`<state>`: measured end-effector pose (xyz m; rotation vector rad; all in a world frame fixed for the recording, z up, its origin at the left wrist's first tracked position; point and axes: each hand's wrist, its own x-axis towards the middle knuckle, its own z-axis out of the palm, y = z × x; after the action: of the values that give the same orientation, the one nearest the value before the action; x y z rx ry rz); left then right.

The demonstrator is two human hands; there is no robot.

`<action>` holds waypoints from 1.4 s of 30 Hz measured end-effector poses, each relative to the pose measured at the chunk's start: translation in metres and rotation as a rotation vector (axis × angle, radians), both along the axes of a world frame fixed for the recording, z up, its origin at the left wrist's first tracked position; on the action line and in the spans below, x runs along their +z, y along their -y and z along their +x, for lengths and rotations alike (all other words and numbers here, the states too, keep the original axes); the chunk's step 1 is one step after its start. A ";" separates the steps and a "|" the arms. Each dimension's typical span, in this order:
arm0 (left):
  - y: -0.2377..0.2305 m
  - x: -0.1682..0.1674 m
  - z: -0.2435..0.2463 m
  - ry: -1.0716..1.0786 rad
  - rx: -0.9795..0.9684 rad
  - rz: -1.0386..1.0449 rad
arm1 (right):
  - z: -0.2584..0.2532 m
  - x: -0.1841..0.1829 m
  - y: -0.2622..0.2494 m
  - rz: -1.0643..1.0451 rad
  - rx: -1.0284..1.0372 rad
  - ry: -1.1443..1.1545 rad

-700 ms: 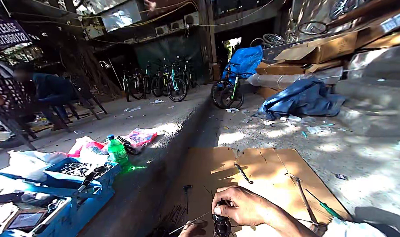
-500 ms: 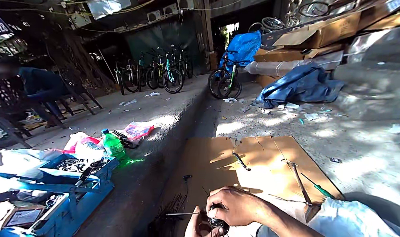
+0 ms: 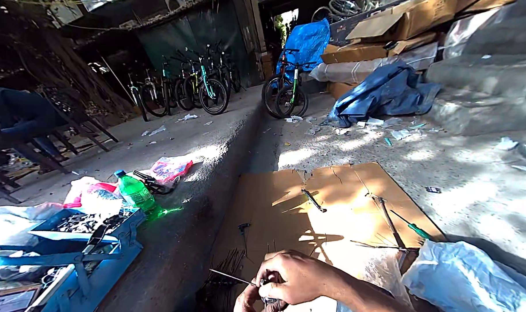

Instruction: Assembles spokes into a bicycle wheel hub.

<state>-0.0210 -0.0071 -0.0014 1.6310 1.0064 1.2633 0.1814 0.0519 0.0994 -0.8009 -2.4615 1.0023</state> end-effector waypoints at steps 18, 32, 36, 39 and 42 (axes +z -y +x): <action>-0.008 -0.018 -0.007 -0.246 0.357 0.001 | 0.031 -0.011 0.041 0.240 -0.146 -0.269; -0.004 -0.015 -0.007 -0.314 0.309 -0.032 | 0.029 -0.018 0.030 0.829 -0.435 0.019; -0.005 -0.014 -0.004 -0.212 0.265 -0.024 | 0.034 -0.030 0.025 0.401 -0.470 -0.201; -0.006 -0.014 -0.004 -0.173 0.245 -0.009 | 0.032 -0.039 0.020 0.251 -0.425 -0.226; -0.005 -0.012 -0.003 -0.152 0.233 -0.025 | 0.027 -0.046 0.018 0.200 -0.388 -0.225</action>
<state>-0.0240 -0.0018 -0.0134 1.6459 1.3320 1.2858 0.2087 0.0335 0.0534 -0.9885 -2.0690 0.6532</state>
